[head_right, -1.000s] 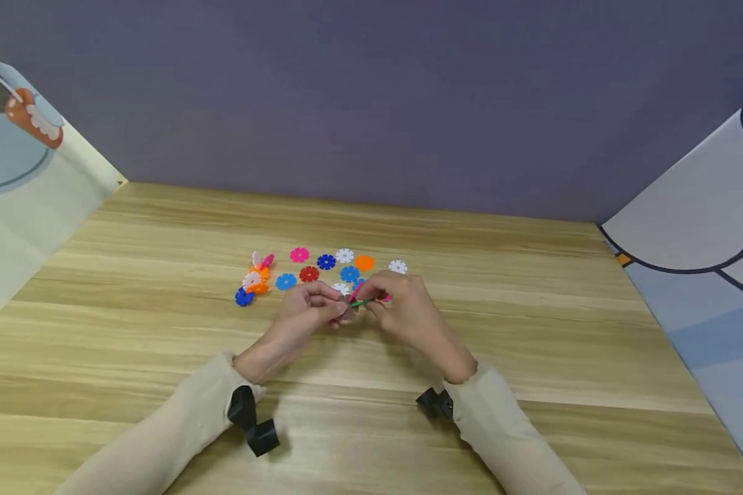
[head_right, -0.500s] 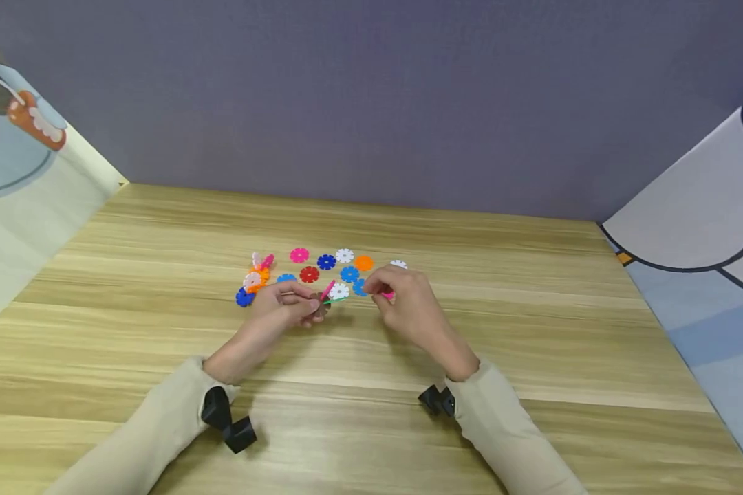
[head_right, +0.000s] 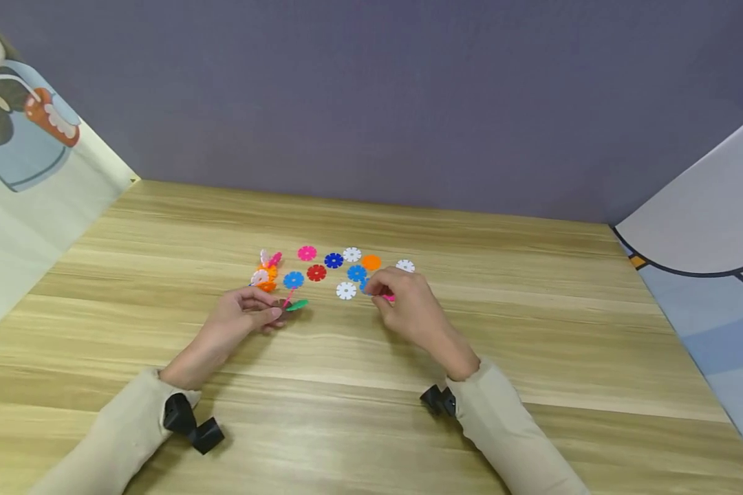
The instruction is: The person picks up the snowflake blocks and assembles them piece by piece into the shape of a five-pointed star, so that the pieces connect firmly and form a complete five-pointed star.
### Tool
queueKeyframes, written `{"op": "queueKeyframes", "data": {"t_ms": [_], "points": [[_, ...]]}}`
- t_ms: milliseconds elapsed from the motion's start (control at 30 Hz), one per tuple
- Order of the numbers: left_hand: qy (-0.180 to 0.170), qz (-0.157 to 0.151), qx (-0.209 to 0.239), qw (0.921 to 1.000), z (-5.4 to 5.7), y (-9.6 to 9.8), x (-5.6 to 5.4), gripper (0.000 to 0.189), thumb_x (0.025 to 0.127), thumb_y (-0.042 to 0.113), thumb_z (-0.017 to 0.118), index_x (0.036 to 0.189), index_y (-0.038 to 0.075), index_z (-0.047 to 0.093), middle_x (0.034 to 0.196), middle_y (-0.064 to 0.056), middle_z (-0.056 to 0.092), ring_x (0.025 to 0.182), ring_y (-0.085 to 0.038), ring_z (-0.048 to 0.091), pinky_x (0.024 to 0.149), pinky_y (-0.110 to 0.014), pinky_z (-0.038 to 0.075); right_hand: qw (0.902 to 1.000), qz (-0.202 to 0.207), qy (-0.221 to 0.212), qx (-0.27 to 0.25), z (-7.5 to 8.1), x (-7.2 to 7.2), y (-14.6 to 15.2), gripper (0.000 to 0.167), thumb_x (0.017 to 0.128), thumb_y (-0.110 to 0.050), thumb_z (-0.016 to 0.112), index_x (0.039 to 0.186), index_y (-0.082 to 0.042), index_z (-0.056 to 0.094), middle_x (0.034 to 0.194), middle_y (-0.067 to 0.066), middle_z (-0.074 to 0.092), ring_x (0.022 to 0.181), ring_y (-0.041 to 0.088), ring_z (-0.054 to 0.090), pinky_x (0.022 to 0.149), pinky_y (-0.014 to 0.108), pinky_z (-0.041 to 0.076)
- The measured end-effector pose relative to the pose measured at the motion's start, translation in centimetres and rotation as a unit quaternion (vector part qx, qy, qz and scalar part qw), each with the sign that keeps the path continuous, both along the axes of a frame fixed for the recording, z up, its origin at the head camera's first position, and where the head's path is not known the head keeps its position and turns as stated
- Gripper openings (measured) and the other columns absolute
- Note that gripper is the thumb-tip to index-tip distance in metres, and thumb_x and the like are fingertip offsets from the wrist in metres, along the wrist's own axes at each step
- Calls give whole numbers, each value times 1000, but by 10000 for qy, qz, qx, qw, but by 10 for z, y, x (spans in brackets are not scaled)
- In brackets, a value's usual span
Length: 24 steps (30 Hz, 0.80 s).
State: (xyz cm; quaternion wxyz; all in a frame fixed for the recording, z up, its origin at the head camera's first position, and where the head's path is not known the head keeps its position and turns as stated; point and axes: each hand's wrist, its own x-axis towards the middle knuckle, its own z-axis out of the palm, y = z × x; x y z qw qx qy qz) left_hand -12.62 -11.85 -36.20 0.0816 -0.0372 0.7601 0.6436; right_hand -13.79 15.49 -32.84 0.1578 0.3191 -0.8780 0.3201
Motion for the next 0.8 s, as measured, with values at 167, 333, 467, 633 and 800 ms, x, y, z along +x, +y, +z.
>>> {"op": "queueKeyframes", "data": {"t_ms": [167,333,467,633,800], "points": [[84,222,-639,9977,2,-11,-1,17,84,-3,66,98,-10,61,82,-10,70,64,-7,64,55,-19,51,10000,74,-34,-1,-2,-1,-4,16,74,14,69,83,0,67,81,9,69,72,19,64,65,28,56],[259,309,-1432,9889,1,-14,-1,14,80,-2,70,92,-8,64,81,-14,70,61,-8,59,51,-18,46,9994,125,-328,80,-4,-5,-11,14,76,12,69,84,1,66,84,11,69,76,21,66,69,31,57],[395,301,-1731,9836,0,-14,0,13,79,-3,70,90,-5,64,85,-16,68,68,-14,61,58,-20,51,9986,87,-463,234,-2,-10,-17,12,77,9,69,86,1,67,85,11,69,77,22,66,70,32,57],[766,332,-2174,9725,0,-14,2,10,79,-1,70,89,-3,67,87,-16,68,78,-22,63,70,-28,53,9959,-38,-753,499,-2,-20,-22,11,79,6,69,90,3,67,86,13,69,78,23,65,70,34,56],[966,298,-2331,9672,1,-16,5,11,80,-1,70,91,-2,67,89,-16,69,81,-25,64,75,-35,54,9917,-60,-1071,709,-6,-32,-28,15,79,4,69,94,2,67,88,12,68,80,23,64,73,34,55]]}}
